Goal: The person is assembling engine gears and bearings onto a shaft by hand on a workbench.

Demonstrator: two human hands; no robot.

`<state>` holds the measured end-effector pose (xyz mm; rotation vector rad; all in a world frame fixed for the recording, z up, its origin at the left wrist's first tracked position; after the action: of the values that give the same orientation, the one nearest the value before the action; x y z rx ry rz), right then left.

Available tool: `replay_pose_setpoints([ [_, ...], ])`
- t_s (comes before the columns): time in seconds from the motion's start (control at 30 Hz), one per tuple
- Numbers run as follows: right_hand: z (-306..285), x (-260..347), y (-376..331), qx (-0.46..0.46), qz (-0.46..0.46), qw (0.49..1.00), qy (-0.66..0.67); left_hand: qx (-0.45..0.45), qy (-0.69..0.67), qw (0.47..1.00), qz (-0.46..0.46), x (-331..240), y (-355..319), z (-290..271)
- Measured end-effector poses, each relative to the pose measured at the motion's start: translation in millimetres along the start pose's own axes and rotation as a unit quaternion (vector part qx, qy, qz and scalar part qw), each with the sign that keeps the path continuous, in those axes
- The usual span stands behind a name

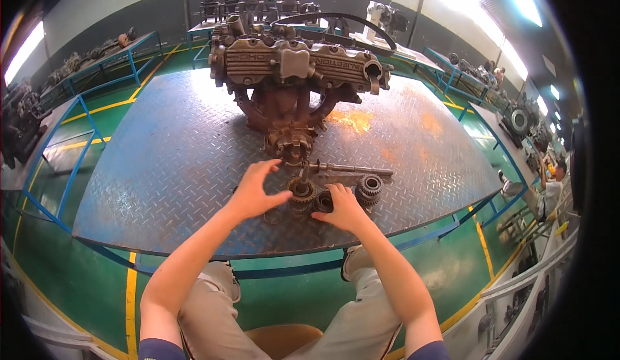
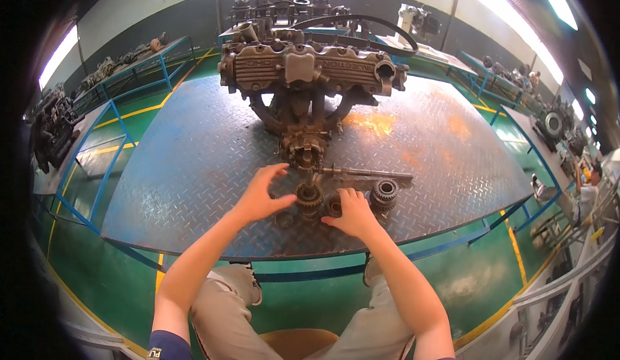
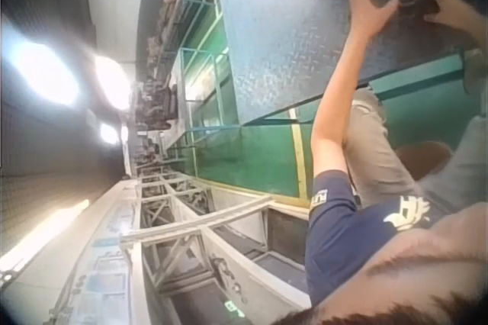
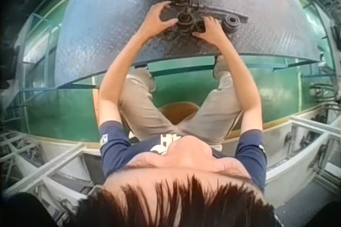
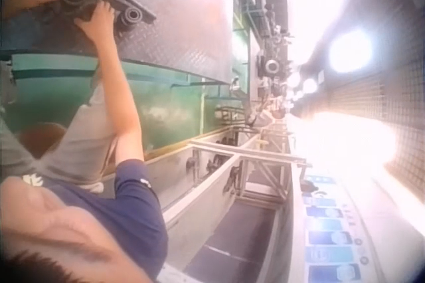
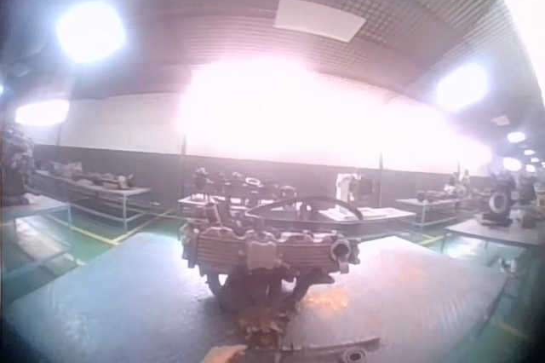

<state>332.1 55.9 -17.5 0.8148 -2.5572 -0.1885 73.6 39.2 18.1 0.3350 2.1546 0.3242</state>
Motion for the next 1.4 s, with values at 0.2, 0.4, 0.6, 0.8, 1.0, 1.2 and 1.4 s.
replay_pose_setpoints([
  [0.2, 0, -7, 0, -0.020, 0.006, 0.997, 0.079, 0.081, 0.043, 0.996, -0.004, -13, 12, 19],
  [0.4, -10, -5, 2, -0.022, 0.019, 0.993, 0.114, 0.151, 0.075, 0.986, -0.015, -3, 18, 36],
  [0.6, -32, -6, 3, -0.078, 0.010, 0.992, 0.100, 0.125, 0.075, 0.989, 0.004, -5, 17, 35],
  [0.8, -61, -38, -6, -0.238, 0.049, 0.966, 0.088, 0.143, 0.085, 0.986, -0.015, -13, 15, 26],
  [1.0, -54, -86, -21, -0.209, 0.119, 0.970, 0.046, 0.141, 0.093, 0.985, -0.021, -13, 11, 23],
  [1.2, -55, -96, -28, -0.181, 0.146, 0.964, 0.127, 0.143, 0.095, 0.985, -0.016, -11, 14, 28],
  [1.4, -52, -93, -23, -0.170, 0.118, 0.974, 0.088, 0.136, 0.088, 0.987, 0.001, -5, 13, 23],
])
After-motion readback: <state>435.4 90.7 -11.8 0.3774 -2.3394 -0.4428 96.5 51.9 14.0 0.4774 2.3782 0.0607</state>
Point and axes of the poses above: each hand's wrist, its own y-axis towards the middle knuckle, its own z-axis out of the palm, x = y × z, the point moved 1 cm from there along y, towards the middle knuckle, and after that the axes turned 8 degrees about -z, right-handed, at the moved point
